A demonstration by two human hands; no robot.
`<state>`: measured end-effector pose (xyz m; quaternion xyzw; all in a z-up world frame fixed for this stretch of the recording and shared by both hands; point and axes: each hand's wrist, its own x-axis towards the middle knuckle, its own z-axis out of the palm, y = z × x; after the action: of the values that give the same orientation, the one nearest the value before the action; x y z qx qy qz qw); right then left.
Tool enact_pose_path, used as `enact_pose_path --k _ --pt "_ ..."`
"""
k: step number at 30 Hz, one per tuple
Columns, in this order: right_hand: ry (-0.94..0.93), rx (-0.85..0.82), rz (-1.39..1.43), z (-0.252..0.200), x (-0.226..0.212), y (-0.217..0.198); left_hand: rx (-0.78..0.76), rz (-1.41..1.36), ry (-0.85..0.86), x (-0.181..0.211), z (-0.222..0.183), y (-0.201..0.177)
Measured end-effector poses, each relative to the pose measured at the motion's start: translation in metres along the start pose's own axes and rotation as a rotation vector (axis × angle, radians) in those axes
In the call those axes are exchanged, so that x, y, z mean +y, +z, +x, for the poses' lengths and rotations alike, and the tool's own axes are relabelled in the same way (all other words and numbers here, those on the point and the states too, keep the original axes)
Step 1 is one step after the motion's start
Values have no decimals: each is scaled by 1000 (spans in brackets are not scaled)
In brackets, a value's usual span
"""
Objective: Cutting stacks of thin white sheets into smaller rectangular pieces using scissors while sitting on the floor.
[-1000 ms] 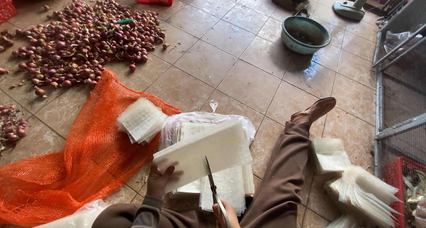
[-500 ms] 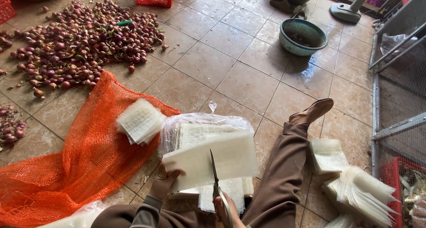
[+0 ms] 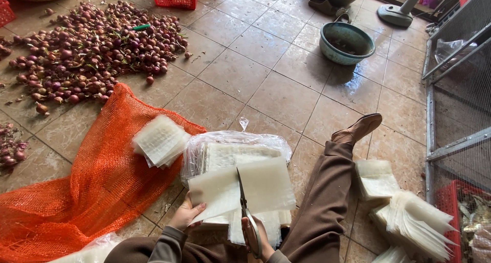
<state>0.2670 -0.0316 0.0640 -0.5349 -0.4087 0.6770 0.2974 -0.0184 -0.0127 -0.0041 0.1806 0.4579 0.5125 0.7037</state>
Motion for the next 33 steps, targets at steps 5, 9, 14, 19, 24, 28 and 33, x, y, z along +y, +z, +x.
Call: enact_pose_path --k 5,9,14,19,24,28,33 --pt "255 -23 50 10 11 5 45 18 -58 -5 6 -14" --pt "307 -78 125 23 6 9 39 114 -181 -8 9 -27" --pt "316 -85 130 21 -3 20 188 181 -177 -7 8 -26" --pt "509 -345 442 36 83 -10 409 124 36 27 -16 39" --pt "70 -275 627 48 175 -37 306 1 -100 8 19 123" --pt "66 -9 639 53 159 -43 449 1114 156 -108 125 87" --pt "58 315 646 66 134 -50 523 1351 603 -27 105 145"
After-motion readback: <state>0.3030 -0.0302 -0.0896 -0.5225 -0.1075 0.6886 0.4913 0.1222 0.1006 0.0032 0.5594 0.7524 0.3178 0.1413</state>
